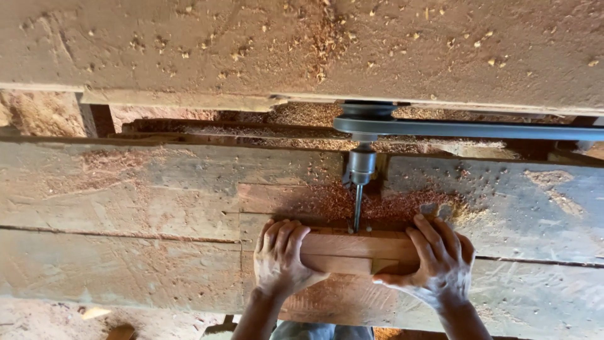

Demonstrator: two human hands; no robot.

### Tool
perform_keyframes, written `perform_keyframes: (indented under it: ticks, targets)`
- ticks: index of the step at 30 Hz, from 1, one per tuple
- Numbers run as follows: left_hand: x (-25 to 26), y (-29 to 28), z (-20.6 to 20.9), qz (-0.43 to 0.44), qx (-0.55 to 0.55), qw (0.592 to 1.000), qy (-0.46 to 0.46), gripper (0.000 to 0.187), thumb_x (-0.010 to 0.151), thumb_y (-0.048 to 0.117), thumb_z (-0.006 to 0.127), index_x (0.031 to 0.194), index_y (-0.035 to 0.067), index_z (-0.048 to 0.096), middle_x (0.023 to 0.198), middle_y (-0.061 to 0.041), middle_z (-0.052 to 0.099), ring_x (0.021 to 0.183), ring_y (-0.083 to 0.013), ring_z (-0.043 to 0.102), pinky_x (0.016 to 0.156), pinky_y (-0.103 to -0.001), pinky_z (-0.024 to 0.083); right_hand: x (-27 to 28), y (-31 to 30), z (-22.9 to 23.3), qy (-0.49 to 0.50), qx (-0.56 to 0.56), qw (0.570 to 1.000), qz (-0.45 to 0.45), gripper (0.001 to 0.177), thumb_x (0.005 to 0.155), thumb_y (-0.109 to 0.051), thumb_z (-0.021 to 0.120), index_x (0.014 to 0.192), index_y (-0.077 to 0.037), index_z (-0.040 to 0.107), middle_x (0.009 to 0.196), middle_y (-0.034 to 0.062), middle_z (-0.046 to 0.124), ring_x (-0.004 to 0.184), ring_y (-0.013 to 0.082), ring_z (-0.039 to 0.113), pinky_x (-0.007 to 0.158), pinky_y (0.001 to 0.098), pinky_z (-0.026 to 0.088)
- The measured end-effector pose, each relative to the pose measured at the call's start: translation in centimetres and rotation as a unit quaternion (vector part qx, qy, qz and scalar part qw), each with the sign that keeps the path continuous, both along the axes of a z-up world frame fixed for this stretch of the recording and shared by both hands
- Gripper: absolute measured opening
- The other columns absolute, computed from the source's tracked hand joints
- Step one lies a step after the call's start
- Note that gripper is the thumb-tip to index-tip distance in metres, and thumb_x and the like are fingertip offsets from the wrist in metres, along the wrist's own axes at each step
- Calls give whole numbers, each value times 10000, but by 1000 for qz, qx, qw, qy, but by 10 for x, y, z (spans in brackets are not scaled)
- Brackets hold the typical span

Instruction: Drill holes in a wooden block using a motorized drill press.

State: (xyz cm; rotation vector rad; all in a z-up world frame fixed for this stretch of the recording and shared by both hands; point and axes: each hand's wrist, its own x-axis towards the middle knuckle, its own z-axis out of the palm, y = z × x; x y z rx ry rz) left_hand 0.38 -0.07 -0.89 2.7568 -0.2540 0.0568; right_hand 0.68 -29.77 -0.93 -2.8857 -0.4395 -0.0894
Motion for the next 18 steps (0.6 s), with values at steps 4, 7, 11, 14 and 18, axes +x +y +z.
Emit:
perform_keyframes:
  ticks: [4,7,11,14,18]
  targets:
    - [1,1,2,1,-17,1000,-7,841,563,714,859,1120,139,601,1107,-52,643,1054,-243,595,1026,-451,515,-1,0,-1,1,-10,1000,0,1067,532,-1029,487,994,-93,707,1271,84,678,1158,286,627,1035,513,412]
    - [-2,2,-5,-2,-13,1000,-9,871,567,769,831,1125,146,589,1104,-47,634,1052,-237,586,1025,-443,510,-1,-1,-5,-8,-10,1000,4,1061,543,-1026,473,980,-88,708,1251,89,686,1138,288,628,1029,499,413]
    - [-1,2,2,2,-20,1000,-1,774,547,616,871,1112,152,616,1097,-55,667,1054,-243,613,1051,-452,510,-2,-1,-6,-24,-9,1000,6,1062,558,-1029,438,969,-88,713,1221,89,700,1115,286,635,1011,492,424]
    - [-3,3,-6,-4,-16,1000,-7,880,557,773,833,1131,152,592,1098,-36,648,1047,-228,594,1036,-437,501,-2,-3,-6,-16,-18,1000,8,1072,541,-1041,446,972,-94,702,1238,84,688,1141,283,623,1044,497,413]
    - [0,4,-2,-3,-17,1000,-2,889,537,775,850,1121,152,601,1105,-41,640,1062,-233,585,1044,-445,491,-2,-2,-6,-20,-23,999,7,1072,536,-1042,433,951,-93,708,1219,80,701,1131,284,631,1032,504,421]
